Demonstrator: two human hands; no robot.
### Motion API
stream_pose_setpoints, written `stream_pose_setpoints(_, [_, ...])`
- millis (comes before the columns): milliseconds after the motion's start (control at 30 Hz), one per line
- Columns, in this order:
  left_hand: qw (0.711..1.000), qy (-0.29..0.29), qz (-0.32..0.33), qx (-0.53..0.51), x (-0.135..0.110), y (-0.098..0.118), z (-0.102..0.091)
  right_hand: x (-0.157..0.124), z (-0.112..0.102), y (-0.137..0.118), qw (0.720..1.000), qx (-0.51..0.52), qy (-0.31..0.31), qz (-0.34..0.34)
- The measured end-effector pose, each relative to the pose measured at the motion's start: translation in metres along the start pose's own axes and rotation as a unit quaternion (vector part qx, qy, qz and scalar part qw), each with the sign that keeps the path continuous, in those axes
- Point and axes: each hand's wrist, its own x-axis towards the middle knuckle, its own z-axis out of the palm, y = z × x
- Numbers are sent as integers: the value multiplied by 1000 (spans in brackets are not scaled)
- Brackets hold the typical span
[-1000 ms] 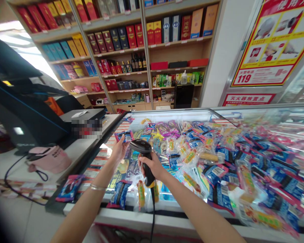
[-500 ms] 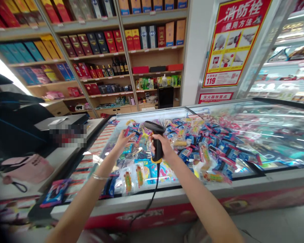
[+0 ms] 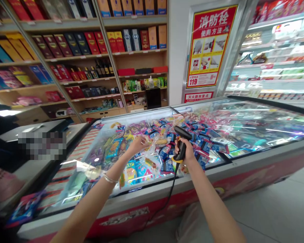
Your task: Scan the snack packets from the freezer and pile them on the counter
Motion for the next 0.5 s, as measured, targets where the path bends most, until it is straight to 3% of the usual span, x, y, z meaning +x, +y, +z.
stream_pose_setpoints(100, [999,-31,15,-7,-5,-8,5,-1,-3,4,1000,9,14,9])
stream_pose_setpoints(300, [996,-26,7,-90,5,0,9,-8,6,1,1000,-3,1,13])
stream_pose_setpoints(400, [992,30,5,-123,0,-3,-1,-18,16,-2,1000,-20,-13,13])
stream_pose_setpoints(500, [977,111,29,-180,-14,-21,-32,-28,31,0,999,-20,-39,3])
